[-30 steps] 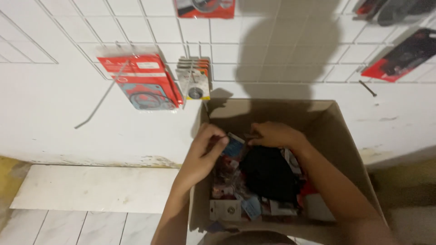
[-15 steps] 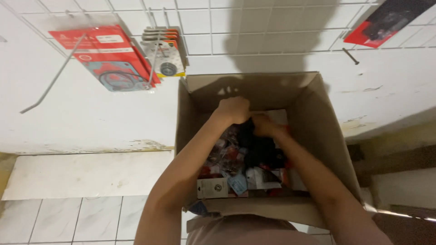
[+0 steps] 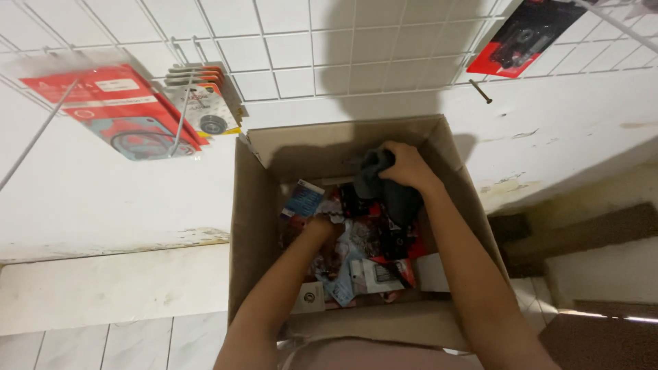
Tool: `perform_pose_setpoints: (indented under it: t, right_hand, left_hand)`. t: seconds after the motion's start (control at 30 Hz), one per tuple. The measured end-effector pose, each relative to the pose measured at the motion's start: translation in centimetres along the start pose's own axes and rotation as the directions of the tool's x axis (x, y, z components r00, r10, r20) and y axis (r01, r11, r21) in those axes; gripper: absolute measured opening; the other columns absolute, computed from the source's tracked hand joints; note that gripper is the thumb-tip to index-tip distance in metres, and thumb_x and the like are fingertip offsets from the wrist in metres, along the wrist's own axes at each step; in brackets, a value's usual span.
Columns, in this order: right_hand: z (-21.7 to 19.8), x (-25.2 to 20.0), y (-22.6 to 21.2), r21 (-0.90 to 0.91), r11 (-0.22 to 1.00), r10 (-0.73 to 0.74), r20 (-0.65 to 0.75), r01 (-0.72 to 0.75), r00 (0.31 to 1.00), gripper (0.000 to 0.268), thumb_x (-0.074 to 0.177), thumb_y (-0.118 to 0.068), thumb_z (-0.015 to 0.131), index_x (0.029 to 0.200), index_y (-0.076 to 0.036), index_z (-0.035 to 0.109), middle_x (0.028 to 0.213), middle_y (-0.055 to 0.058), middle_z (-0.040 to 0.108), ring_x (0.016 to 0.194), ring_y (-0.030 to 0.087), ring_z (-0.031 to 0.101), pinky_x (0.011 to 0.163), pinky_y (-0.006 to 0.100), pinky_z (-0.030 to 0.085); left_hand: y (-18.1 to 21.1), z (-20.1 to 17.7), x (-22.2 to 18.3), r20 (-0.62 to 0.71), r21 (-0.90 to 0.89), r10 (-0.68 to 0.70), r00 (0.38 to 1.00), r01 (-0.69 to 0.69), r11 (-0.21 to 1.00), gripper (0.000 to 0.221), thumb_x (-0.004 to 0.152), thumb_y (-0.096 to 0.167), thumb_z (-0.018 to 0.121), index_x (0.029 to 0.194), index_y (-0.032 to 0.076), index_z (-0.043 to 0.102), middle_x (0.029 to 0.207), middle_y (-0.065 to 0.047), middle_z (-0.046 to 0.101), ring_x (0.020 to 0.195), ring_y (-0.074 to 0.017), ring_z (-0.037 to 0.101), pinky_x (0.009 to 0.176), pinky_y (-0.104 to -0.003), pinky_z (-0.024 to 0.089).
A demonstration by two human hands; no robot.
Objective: The recorder wipes small packaged automotive parts with a cloth and organizes them by hanging them on a wire rack.
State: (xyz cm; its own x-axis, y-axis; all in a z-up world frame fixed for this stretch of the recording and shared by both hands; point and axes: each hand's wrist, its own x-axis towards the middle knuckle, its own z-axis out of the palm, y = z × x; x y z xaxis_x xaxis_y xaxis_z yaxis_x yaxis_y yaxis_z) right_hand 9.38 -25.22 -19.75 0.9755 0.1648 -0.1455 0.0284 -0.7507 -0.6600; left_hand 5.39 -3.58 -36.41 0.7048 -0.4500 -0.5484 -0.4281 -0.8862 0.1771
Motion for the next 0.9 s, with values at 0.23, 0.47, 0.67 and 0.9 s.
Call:
perform_pose_setpoints:
  t: [0.23, 0.47, 0.67, 0.9]
  right_hand:
    - [-1.9, -2.2, -4.2, -0.012, 0.999, 0.036, 0.251, -0.035, 0.967, 0.076, 0.082, -0.012, 0.078, 0.149, 0.006, 0.048, 0.15, 0.03, 0.051, 0.143, 0.047, 0.044, 0.119, 0.058, 0.038]
    - [-6.0, -4.2, -9.4, 0.097, 0.995, -0.015, 0.329, -0.018, 0.944, 0.068, 0.085, -0.009, 0.064, 0.15, 0.003, 0.049, 0.154, 0.027, 0.049, 0.146, 0.044, 0.04, 0.124, 0.057, 0.029]
    - [-10.0, -5.0, -15.3, 0.186, 0.844, -0.419, -0.358, 0.503, 0.835, 0.063, 0.071, -0.003, 0.068, 0.132, 0.007, 0.055, 0.122, 0.032, 0.058, 0.122, 0.046, 0.054, 0.107, 0.059, 0.041]
    - [-10.1, -8.4, -17.7, 0.17, 0.687, -0.274, -0.84, 0.707, 0.468, 0.051, 0.066, 0.012, 0.069, 0.115, -0.003, 0.067, 0.113, 0.019, 0.069, 0.115, 0.03, 0.067, 0.107, 0.039, 0.049]
  left_hand:
    - [-8.6, 13.0, 13.2, 0.025, -0.019, -0.04, 0.999, 0.04, 0.999, 0.085, 0.066, 0.074, 0.069, 0.135, 0.024, 0.064, 0.127, -0.007, 0.068, 0.122, -0.0297, 0.064, 0.097, -0.045, 0.056]
    - [-3.7, -11.5, -7.2, 0.057, -0.409, 0.146, 0.988, -0.111, 0.906, 0.075, 0.07, 0.039, 0.078, 0.14, 0.025, 0.054, 0.135, -0.005, 0.055, 0.128, -0.0279, 0.051, 0.104, -0.042, 0.043]
    - [0.0, -27.5, -18.8, -0.632, -0.69, 0.035, 0.774, -0.583, 0.429, 0.046, 0.089, 0.029, 0.075, 0.124, 0.001, 0.067, 0.113, -0.02, 0.064, 0.107, -0.0349, 0.059, 0.093, -0.047, 0.05]
    - [6.7, -29.5, -21.1, -0.693, -0.425, -0.491, 0.528, -0.849, -0.313, 0.016, 0.091, 0.022, 0.076, 0.095, 0.01, 0.067, 0.077, -0.009, 0.065, 0.063, -0.0146, 0.055, 0.051, -0.024, 0.048]
